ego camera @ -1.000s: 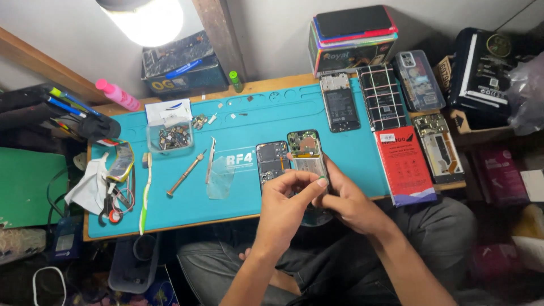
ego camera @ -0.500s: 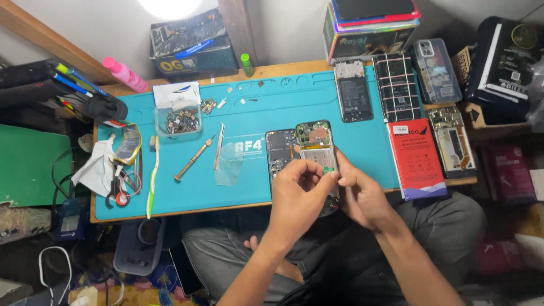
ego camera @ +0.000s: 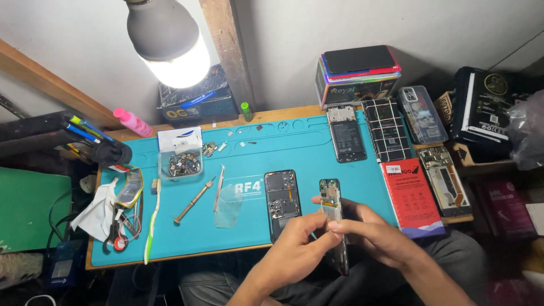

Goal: The person disassembles a smartphone by hand. They remove the back cover, then the metal frame, and finally lift out the battery, placing each component on the workbench.

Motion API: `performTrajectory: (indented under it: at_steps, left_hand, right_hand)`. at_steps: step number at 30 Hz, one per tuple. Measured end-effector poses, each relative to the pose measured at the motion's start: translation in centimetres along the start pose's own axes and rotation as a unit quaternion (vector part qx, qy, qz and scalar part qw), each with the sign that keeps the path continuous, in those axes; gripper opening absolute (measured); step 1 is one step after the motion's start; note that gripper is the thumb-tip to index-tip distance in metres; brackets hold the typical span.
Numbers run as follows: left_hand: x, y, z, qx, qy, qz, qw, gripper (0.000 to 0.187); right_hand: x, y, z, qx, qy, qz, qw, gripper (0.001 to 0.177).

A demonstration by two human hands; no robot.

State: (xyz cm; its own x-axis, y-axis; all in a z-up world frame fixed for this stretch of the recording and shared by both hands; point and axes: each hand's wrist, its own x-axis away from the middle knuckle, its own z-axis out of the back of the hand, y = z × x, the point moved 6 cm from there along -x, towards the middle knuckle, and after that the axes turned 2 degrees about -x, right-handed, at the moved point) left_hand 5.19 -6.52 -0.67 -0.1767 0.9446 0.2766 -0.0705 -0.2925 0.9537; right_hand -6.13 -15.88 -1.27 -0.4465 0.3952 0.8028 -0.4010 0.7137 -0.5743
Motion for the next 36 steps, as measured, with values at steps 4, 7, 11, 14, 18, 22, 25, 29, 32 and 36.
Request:
performTrajectory:
  at_steps: [4,7,11,14,18,22,25,29,32,36]
  left_hand:
    - [-0.7,0.1,0.5,-0.021,-0.044,-0.018,0.999,0.025]
    - [-1.9,-1.0,1.0,0.031,-0.066,-0.043,0.996,0.03]
    - [-2.9,-1.6,0.8,0.187,-0.137,-0.081,0.969,0.027]
    - [-2.7,-0.7,1.1,0.203,-0.16,-0.074,0.963,0.029]
    - [-3.0,-1.5,1.4,0.175,-0.142,-0.082,0.971,0.025]
    - [-3.2,-2.8,2.2,0.256,-0.138,-0.057,0.955,0.025]
    - [-3.2,-1.9,3.2,0.25,-0.098,-0.071,0.961,0.022]
    - [-2.5,-0.5,4.2,0.111,0.037,-0.083,0.99,0.019]
    - [-2.3,-0.3,4.8,0.073,0.162,0.023,0.984,0.02]
    - [-1.9,-4.0,3.8,0.186,0.168,0.03,0.968,0.016]
  right_hand:
    - [-1.4,-0.3,0.5,0.061,-0.076,0.023,0.995,0.072]
    - [-1.9,-0.9,0.3,0.093,-0.088,0.024,0.991,0.08]
    - [-2.9,-0.8,-0.2,0.132,-0.116,0.047,0.983,0.098]
    - [-2.4,-1.6,-0.6,0.14,-0.121,0.05,0.981,0.097]
    - [-3.1,-1.4,-0.2,0.156,-0.132,0.06,0.977,0.102]
    - [-5.7,0.6,2.2,0.04,-0.213,0.079,0.973,0.085]
    - [-5.2,-0.4,2.1,-0.022,-0.26,0.112,0.959,0.08]
    - [-3.7,-1.0,1.5,-0.05,-0.231,0.112,0.965,0.085]
    - [-4.0,-0.6,2.5,-0.059,-0.133,0.097,0.985,0.072]
    - [-1.7,-0.8,1.3,-0.082,-0.03,-0.015,0.996,0.066]
